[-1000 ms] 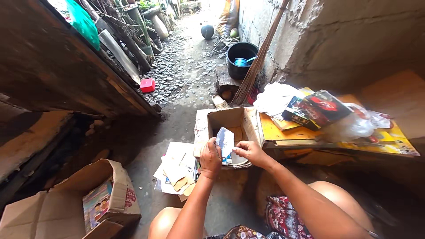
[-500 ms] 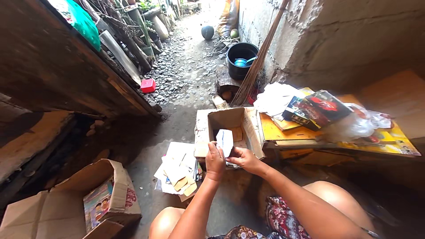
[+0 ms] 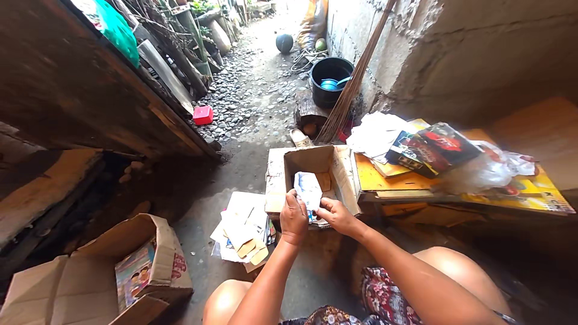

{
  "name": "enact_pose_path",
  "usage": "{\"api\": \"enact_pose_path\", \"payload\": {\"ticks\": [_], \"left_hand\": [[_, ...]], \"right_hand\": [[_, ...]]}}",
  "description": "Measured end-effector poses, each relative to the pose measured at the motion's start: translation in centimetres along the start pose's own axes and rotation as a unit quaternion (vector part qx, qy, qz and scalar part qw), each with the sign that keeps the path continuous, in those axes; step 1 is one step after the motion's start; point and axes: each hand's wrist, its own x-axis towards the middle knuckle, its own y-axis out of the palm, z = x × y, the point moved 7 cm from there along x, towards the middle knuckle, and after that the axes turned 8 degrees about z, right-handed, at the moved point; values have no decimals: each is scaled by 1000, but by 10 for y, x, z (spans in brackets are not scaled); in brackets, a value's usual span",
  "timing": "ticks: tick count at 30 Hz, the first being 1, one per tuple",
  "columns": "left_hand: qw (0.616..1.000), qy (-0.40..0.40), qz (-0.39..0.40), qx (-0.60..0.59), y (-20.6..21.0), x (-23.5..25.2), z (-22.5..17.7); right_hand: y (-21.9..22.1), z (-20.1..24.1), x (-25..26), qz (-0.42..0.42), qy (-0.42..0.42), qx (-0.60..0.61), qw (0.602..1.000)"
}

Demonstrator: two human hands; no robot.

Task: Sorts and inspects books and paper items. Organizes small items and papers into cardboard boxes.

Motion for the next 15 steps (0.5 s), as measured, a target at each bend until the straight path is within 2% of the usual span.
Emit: {"api": "enact_pose_path", "payload": {"ticks": [2, 5, 7, 9, 13, 15], "left_hand": [[999, 10, 36, -4, 6, 1, -1], [984, -11, 180, -9, 21, 1, -1], [970, -24, 244, 11, 27, -2, 0], [967, -23, 252, 19, 26, -4, 1], [969, -61, 240, 25, 0, 5, 10], [967, -100, 234, 30, -25, 13, 19]], "right_hand": [[-7, -3, 1, -28, 22, -12, 999], [-27, -14, 1, -77, 104, -53, 990], [-40, -16, 0, -75, 178, -140, 971], [-49, -9, -4, -69, 208, -239, 946], [-65, 15, -12, -179, 75, -371, 908], [-76, 25, -20, -222, 65, -393, 890]]}}
